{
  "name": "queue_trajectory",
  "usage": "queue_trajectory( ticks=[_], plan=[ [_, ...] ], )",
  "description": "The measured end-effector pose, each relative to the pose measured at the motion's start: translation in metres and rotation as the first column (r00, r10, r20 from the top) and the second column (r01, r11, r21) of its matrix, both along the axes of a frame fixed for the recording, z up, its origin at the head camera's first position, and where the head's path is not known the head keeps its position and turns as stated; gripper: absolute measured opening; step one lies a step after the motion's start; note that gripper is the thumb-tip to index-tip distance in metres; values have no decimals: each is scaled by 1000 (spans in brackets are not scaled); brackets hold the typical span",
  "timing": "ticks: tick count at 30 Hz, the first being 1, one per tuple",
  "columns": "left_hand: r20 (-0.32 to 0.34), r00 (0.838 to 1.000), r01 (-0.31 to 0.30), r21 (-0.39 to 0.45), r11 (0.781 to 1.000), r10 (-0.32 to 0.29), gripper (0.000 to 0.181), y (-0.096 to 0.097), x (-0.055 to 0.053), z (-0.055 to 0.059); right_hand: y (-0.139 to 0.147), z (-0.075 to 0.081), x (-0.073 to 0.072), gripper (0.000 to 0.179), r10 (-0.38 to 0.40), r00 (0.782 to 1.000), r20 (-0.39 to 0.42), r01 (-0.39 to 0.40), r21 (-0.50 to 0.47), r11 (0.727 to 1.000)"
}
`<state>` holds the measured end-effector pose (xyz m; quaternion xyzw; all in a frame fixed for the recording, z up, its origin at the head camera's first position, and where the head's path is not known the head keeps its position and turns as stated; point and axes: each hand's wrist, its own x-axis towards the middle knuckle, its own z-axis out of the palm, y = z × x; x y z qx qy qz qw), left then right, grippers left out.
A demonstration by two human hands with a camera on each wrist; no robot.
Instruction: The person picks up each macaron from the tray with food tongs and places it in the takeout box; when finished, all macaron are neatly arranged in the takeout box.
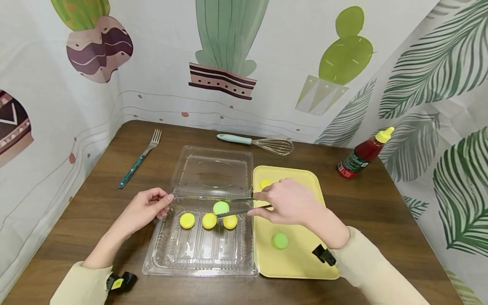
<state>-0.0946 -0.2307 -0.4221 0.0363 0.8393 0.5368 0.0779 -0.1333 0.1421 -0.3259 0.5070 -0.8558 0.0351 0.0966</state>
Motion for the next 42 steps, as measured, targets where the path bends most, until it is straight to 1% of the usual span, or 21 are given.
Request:
queue_trajectory(
  ticks=[5, 10, 14, 18, 20, 24, 31, 35, 42],
  plan=[
    [0, 1000, -3, 0, 1000, 3, 27, 0, 0, 0, -15, -6, 1, 37, 28, 999, 30, -28, 13, 1000],
    [1, 1000, -4, -1, 1000, 4, 26, 1, 0, 0, -28, -12, 3, 36, 42, 994, 99, -48, 53, 997],
    [-3, 1000, -3, -3, 1000, 3, 25, 2, 0, 0, -37, -17, 6, 37, 70, 989, 132, -80, 70, 994],
    [-3, 1000, -8, -2, 1000, 8, 26, 2, 0, 2, -46, -25, 8, 39, 119, 984, 131, -128, 58, 990],
    [-5, 1000, -6, -2, 1000, 6, 26, 2, 0, 2, -50, -29, 10, 36, 143, 982, 127, -151, 56, 987],
    [-5, 1000, -2, -4, 1000, 2, 26, 1, 0, 3, -59, -35, 13, 36, 178, 973, 144, -189, 66, 980],
    [-9, 1000, 2, -6, 1000, -2, 26, 1, 0, 2, -70, -43, 18, 38, 186, 978, 98, -195, 102, 975],
    [-3, 1000, -5, -7, 1000, 5, 27, 1, 1, 3, -75, -46, 20, 40, 182, 978, 100, -193, 114, 975],
    [1, 1000, 1, -10, 1000, -1, 27, 1, 0, 1, -80, -51, 22, 41, 191, 978, 84, -202, 138, 970]
  ],
)
